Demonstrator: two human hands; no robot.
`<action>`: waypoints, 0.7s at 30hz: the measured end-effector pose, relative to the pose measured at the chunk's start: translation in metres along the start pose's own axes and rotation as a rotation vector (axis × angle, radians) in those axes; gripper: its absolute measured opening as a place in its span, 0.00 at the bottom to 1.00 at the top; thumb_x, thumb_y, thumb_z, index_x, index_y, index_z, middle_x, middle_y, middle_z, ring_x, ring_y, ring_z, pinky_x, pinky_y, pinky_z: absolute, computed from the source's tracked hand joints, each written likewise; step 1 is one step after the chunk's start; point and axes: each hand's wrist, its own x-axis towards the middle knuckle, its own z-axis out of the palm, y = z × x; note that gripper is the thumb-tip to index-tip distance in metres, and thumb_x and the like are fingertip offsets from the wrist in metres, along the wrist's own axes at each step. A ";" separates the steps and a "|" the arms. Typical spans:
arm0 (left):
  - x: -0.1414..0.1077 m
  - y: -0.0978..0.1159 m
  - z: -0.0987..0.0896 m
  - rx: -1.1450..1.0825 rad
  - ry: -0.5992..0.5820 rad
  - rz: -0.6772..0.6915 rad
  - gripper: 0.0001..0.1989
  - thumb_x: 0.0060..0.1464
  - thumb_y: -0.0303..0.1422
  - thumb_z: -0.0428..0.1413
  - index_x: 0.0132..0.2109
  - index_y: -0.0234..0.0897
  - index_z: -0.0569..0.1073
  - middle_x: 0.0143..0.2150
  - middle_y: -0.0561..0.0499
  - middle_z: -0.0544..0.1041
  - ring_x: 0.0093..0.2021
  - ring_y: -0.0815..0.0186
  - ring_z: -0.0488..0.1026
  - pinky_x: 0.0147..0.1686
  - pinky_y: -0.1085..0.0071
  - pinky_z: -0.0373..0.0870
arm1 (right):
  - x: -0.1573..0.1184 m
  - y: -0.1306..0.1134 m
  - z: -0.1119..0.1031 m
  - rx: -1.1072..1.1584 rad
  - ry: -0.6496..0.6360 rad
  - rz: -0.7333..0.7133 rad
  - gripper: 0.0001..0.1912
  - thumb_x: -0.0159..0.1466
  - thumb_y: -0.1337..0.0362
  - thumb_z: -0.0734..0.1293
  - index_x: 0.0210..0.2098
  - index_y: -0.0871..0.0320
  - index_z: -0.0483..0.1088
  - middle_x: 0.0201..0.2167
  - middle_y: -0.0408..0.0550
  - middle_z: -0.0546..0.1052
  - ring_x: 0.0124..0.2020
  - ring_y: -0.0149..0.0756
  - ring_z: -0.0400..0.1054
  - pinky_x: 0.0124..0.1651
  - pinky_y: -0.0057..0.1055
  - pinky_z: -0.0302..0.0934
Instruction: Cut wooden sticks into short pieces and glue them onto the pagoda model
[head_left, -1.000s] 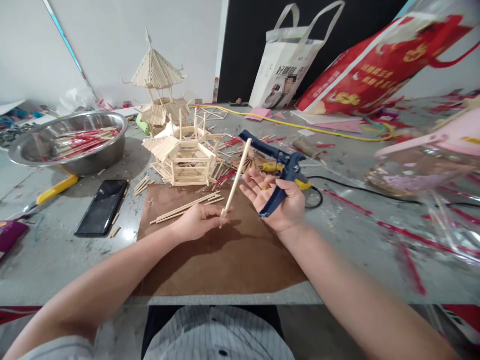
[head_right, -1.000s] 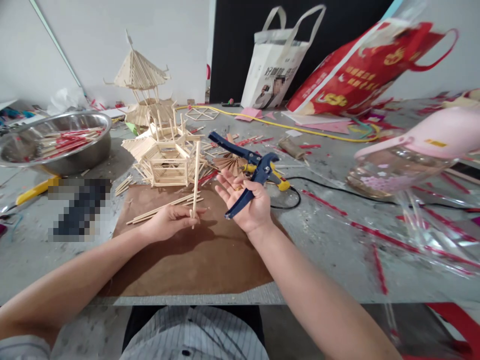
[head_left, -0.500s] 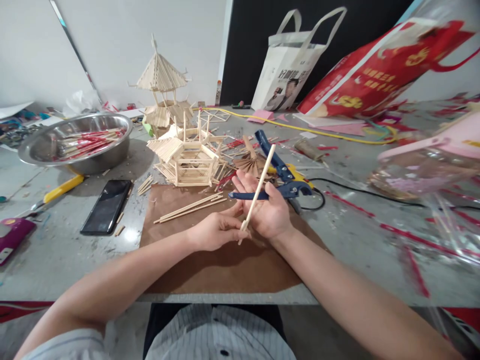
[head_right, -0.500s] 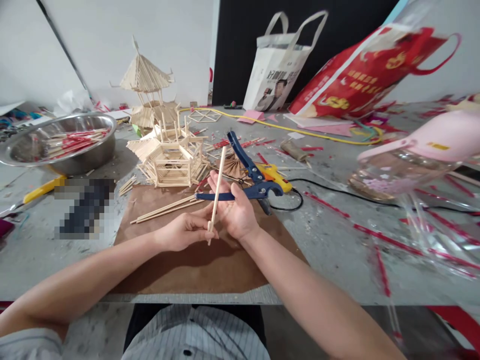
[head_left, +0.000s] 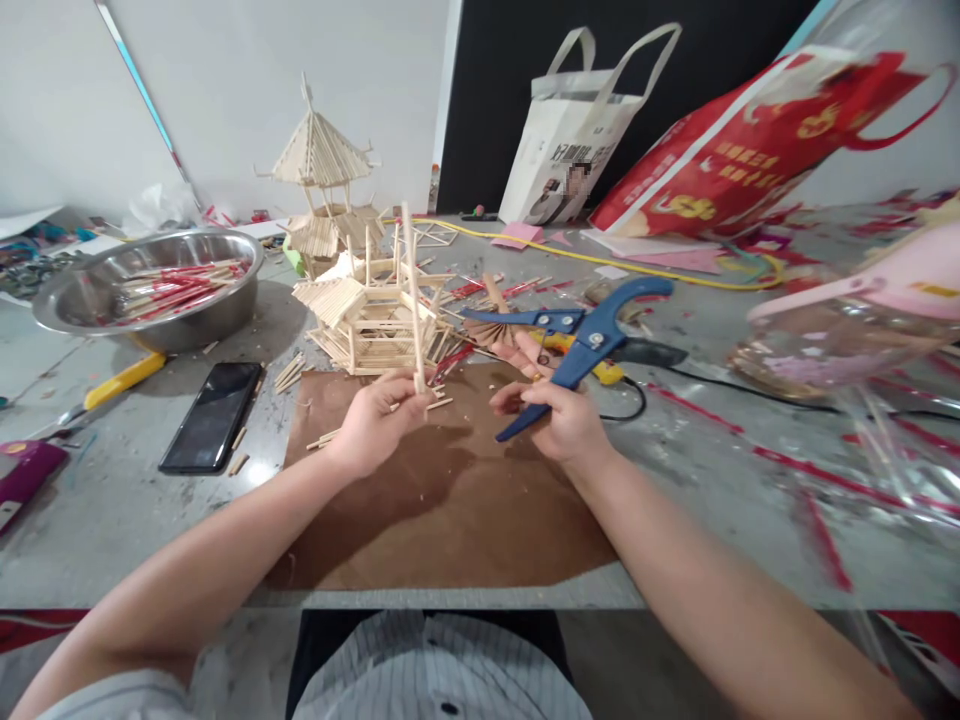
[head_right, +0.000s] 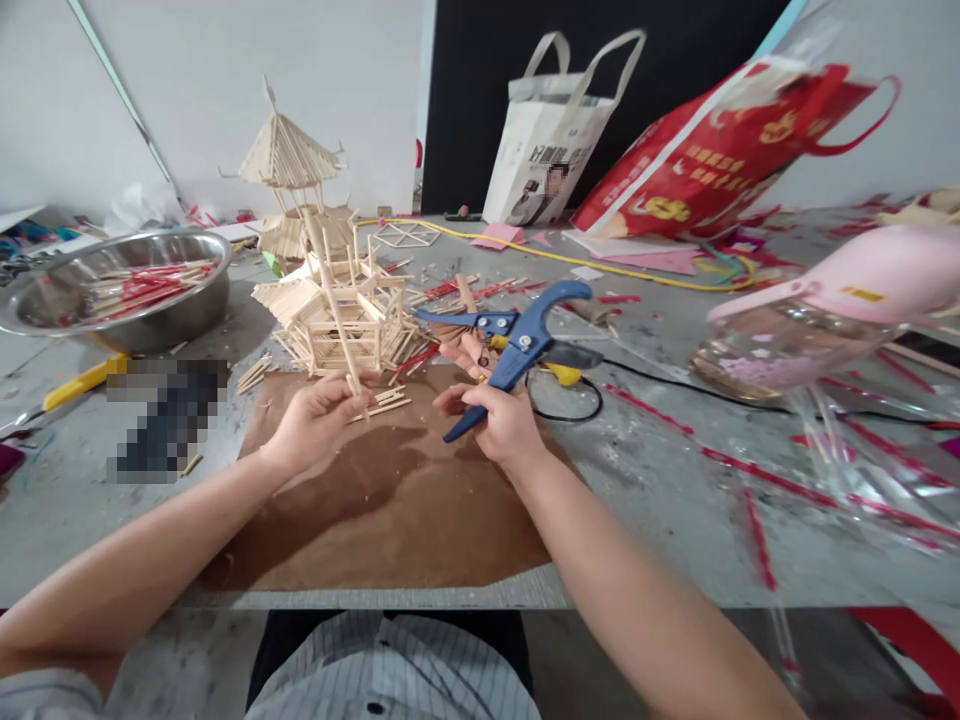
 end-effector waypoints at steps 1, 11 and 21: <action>0.002 -0.001 -0.003 0.033 0.068 0.032 0.13 0.51 0.38 0.50 0.31 0.33 0.73 0.49 0.44 0.70 0.50 0.62 0.65 0.49 0.67 0.60 | -0.002 -0.001 0.000 -0.012 -0.020 0.010 0.27 0.44 0.72 0.59 0.44 0.52 0.68 0.46 0.45 0.72 0.24 0.29 0.69 0.23 0.27 0.63; 0.007 -0.009 -0.008 0.083 -0.033 0.006 0.16 0.51 0.41 0.49 0.35 0.33 0.74 0.48 0.44 0.71 0.49 0.60 0.66 0.48 0.68 0.61 | -0.010 0.005 0.010 0.086 -0.248 0.041 0.28 0.40 0.77 0.61 0.38 0.48 0.71 0.45 0.39 0.72 0.51 0.42 0.62 0.51 0.43 0.58; 0.003 -0.029 0.006 0.009 -0.176 -0.124 0.17 0.48 0.42 0.51 0.35 0.33 0.75 0.34 0.50 0.75 0.38 0.64 0.70 0.40 0.71 0.65 | -0.015 0.002 0.016 0.042 -0.216 0.049 0.22 0.41 0.74 0.63 0.33 0.46 0.70 0.40 0.36 0.73 0.47 0.38 0.64 0.49 0.40 0.59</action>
